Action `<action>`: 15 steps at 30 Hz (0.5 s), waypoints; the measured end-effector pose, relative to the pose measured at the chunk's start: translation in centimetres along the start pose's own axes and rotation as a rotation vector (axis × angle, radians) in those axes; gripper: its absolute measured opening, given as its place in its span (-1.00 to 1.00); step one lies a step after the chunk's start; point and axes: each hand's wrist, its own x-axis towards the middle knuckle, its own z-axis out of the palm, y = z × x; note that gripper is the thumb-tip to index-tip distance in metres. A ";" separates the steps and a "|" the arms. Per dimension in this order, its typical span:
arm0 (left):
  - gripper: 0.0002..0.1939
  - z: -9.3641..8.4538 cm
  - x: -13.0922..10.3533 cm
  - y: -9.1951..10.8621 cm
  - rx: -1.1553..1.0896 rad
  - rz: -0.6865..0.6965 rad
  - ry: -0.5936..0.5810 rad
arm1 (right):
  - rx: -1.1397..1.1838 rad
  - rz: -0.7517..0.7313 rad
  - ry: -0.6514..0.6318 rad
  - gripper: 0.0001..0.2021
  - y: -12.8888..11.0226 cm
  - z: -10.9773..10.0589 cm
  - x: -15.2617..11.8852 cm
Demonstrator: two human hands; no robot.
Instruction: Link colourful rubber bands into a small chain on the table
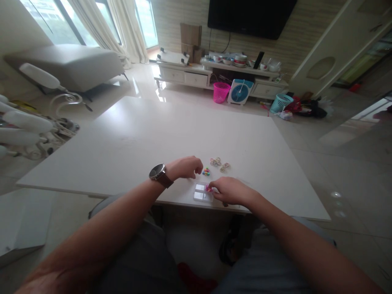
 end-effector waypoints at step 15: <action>-0.81 1.8 0.7 -0.1 0.127 -0.126 -0.143 | -0.009 -0.013 0.047 -0.66 0.3 -0.1 0.1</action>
